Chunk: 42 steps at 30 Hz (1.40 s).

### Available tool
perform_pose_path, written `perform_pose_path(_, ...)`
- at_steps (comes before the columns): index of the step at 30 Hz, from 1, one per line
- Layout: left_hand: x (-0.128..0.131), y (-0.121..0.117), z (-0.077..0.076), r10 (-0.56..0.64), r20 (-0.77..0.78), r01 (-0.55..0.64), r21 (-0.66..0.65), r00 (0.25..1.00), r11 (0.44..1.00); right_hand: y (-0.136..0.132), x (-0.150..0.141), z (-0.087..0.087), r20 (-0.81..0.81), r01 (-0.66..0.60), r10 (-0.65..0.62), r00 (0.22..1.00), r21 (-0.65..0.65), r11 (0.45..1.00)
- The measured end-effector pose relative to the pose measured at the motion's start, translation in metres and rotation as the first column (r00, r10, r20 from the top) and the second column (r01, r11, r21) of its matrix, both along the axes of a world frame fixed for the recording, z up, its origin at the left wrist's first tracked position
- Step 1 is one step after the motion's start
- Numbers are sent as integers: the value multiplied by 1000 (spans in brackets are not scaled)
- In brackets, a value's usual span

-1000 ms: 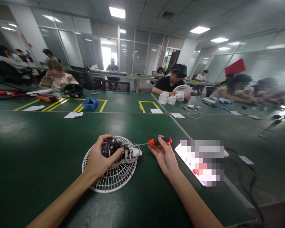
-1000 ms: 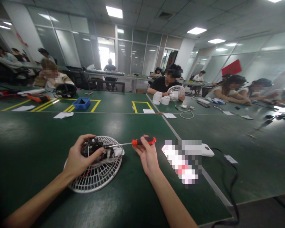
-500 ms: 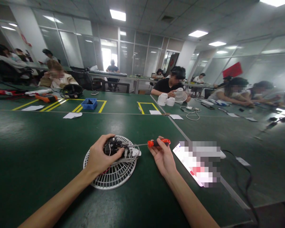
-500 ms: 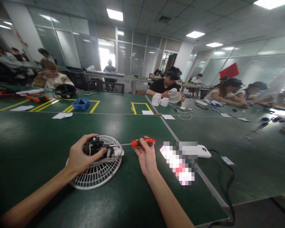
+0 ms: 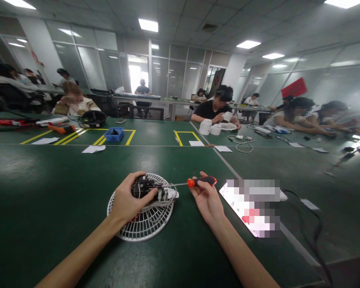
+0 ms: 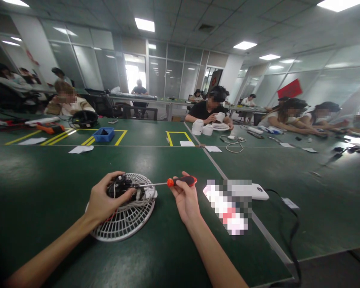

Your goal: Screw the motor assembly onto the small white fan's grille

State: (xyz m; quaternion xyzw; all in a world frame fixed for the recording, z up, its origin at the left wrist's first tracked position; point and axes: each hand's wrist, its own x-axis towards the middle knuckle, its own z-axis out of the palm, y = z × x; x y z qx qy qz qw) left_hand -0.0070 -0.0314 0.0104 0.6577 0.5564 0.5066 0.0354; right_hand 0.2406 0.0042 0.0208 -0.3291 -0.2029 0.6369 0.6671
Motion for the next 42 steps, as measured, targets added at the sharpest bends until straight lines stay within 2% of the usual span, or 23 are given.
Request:
perform_pose_path(6,1,0,1,4,10,-4,-10,1000,1000,0,-1,-5,121,26,-21,992,-39,999)
perform_pose_path(15,2,-1,0,59,-29,-57,44,998,997,-1,-2,-4,-37,5,-6,999,-27,1000)
perform_pose_path(21,0,-1,-3,74,-22,-73,35,997,997,2,4,-6,46,-77,84,995,-123,989)
perform_pose_path(23,0,-1,-4,73,-17,-72,24,997,997,3,6,-6,26,-108,113,993,-137,985)
perform_pose_path(29,1,-2,-2,57,-7,-57,5,998,998,4,5,-7,-88,-103,97,991,-72,992)
perform_pose_path(33,1,-2,-1,54,-19,-54,7,998,999,3,3,-9,-59,-86,81,995,-70,994)
perform_pose_path(37,0,-3,-2,58,-31,-58,6,998,998,3,2,-11,26,-112,116,993,-139,984)
perform_pose_path(42,-1,-2,-4,64,-58,-62,34,996,998,3,3,-8,-55,-122,117,992,-115,986)
